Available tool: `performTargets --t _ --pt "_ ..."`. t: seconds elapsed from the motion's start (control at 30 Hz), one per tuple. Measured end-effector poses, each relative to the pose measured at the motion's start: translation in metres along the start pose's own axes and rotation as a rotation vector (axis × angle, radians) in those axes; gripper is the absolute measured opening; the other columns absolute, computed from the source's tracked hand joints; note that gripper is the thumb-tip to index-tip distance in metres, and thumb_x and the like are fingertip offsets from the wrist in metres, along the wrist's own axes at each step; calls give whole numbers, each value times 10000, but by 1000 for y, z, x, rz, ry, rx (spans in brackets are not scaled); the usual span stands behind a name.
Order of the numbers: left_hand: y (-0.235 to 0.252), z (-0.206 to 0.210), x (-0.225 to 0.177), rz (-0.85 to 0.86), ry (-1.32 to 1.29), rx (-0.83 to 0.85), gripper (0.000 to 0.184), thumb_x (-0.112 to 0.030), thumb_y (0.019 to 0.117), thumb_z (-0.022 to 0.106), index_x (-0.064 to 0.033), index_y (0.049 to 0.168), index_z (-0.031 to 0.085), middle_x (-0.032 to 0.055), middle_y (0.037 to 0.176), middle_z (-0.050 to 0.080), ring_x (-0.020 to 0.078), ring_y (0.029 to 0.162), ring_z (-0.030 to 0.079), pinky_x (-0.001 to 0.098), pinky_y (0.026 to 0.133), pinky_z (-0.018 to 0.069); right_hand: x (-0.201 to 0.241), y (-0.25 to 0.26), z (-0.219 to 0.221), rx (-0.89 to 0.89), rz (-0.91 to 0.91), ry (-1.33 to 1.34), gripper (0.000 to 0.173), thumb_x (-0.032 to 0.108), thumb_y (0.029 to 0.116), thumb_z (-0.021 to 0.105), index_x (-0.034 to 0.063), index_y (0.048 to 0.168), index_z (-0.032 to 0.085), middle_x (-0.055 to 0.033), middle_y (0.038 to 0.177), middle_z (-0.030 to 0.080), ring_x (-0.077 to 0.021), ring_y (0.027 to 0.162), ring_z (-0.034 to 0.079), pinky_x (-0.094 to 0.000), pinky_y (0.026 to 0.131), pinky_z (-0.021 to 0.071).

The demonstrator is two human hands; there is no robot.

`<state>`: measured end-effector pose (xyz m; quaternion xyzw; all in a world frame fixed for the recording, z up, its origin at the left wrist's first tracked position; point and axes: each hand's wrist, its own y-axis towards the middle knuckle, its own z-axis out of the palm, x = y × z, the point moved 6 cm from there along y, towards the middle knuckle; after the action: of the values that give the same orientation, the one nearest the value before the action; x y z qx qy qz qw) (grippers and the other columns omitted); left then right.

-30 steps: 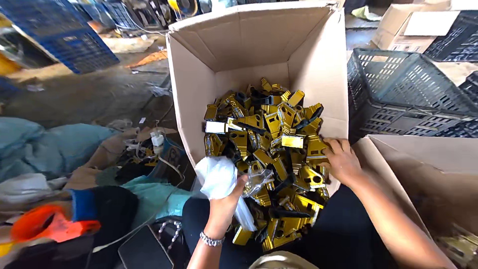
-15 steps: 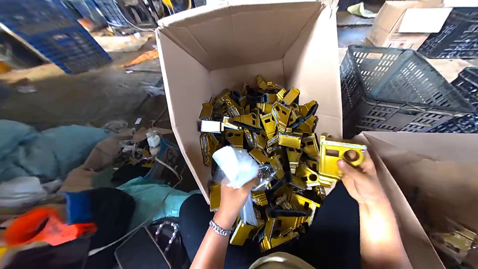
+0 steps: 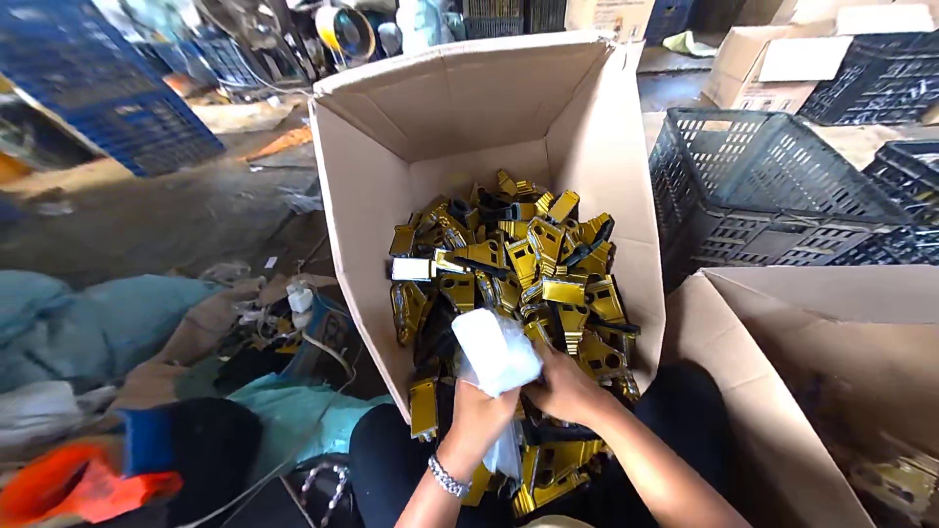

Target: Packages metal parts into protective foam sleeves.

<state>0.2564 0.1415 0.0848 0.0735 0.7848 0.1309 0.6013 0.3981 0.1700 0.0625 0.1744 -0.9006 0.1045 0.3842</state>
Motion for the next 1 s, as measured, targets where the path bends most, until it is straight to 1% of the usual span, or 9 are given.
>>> performTargets --t 0.1,0.23,0.4,0.53,0.67,0.73,0.8,0.9,1.0 --pt "4 6 -4 254 341 -26 530 -296 678 811 133 966 691 241 933 727 366 928 712 578 872 514 -13 3 -4 -43 137 289 781 139 859 779 -43 1503 376 -256 1386 572 -319 1295 566 -454 1114 440" --pt "15 -2 -1 200 330 -199 549 -175 723 805 220 1061 627 304 987 707 350 967 717 469 903 560 -15 -8 -12 -146 132 939 608 93 900 703 -25 1452 478 -156 1387 577 -137 1216 587 -299 1023 497" --pt "-11 33 -45 422 270 26 469 -326 748 756 102 931 701 164 900 745 161 901 729 300 850 577 -18 -13 -20 -396 -28 940 397 5 951 540 -119 1327 525 -113 1173 659 -28 1016 623 -207 911 522" --pt "-5 -2 -8 17 -79 127 482 -169 850 775 107 1211 615 83 1084 732 74 994 695 269 914 574 -53 -45 -55 -606 -82 1131 112 176 845 729 161 884 625 77 821 651 -24 763 629 -242 721 556" --pt "-9 -20 11 -320 -372 66 324 -69 930 561 19 1241 535 6 988 752 119 873 739 325 810 633 -87 -64 -99 -709 -722 1820 418 498 982 567 121 1007 746 -2 890 745 -85 820 719 -230 727 588" --pt "-11 -13 18 -236 -312 43 428 -40 854 723 70 1234 560 25 1018 742 92 921 722 302 859 618 -75 -42 -84 -667 -459 1708 455 523 1016 486 122 1032 703 -23 881 735 -111 796 707 -269 722 583" --pt "-11 1 18 -87 -166 37 600 -84 689 869 123 1176 586 48 1032 732 34 961 693 249 893 589 -30 -30 -45 -324 -102 1197 370 276 1073 442 11 1309 548 -75 1156 680 -126 980 673 -310 842 576" --pt "-13 17 7 -18 -91 72 610 -113 688 876 159 1153 592 87 1043 716 19 997 670 218 927 551 3 -28 -19 -260 -23 839 178 53 944 650 -46 1088 684 -45 986 706 -58 872 670 -256 808 580" --pt "-10 29 -5 -262 -426 237 484 -53 712 863 20 1137 644 14 980 738 54 897 700 236 848 590 -6 -29 -14 -302 66 901 152 128 1024 548 22 982 649 50 788 640 -2 656 604 -199 624 543"
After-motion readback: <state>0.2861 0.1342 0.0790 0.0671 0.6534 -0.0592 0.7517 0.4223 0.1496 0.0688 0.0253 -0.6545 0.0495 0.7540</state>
